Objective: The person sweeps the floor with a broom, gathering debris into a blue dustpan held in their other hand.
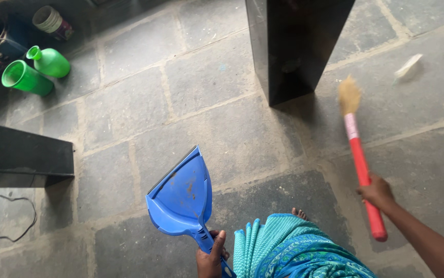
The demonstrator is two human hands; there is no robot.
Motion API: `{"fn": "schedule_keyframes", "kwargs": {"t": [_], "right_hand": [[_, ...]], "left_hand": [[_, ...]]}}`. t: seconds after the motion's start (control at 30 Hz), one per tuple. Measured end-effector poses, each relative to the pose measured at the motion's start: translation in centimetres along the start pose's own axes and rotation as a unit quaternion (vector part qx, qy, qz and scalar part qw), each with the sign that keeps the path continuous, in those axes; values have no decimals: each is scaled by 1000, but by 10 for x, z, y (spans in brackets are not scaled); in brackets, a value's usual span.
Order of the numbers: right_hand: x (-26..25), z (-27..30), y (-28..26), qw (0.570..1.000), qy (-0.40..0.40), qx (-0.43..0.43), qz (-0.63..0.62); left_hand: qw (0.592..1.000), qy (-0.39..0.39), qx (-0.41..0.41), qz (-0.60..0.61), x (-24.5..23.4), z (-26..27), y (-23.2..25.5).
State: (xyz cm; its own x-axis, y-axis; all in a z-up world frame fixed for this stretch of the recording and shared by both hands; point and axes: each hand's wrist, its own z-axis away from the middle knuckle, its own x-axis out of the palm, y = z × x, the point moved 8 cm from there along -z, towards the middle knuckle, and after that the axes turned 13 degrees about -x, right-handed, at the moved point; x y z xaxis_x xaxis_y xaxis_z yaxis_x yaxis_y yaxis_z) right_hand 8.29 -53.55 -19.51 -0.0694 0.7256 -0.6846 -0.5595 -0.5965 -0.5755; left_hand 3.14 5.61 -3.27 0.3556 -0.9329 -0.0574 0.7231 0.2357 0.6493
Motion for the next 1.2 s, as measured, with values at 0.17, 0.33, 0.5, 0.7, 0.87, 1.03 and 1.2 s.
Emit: {"fn": "schedule_keyframes", "kwargs": {"t": [0.17,0.33,0.5,0.7,0.87,1.03,1.2], "right_hand": [[98,-12,-69,989,-95,-62,-90],[190,-35,-150,956,-208,-71,-195],[195,-34,-171,963,-159,-147,-164],[190,45,-131,922,-255,-114,-267],[164,88,-71,905,-298,0,-303],[117,112,-5,925,-227,96,-288],[33,74,37,966,-109,114,-203]], "left_hand": [[999,2,4,48,-17,-5,-14],[998,26,-18,52,-43,-12,-32],[994,60,-31,82,-66,-17,-47],[997,23,-13,74,-50,-25,-43],[1000,-13,-8,24,-17,-28,-18],[999,-33,-1,-3,2,-25,2],[999,-38,3,-10,13,-25,7]]}}
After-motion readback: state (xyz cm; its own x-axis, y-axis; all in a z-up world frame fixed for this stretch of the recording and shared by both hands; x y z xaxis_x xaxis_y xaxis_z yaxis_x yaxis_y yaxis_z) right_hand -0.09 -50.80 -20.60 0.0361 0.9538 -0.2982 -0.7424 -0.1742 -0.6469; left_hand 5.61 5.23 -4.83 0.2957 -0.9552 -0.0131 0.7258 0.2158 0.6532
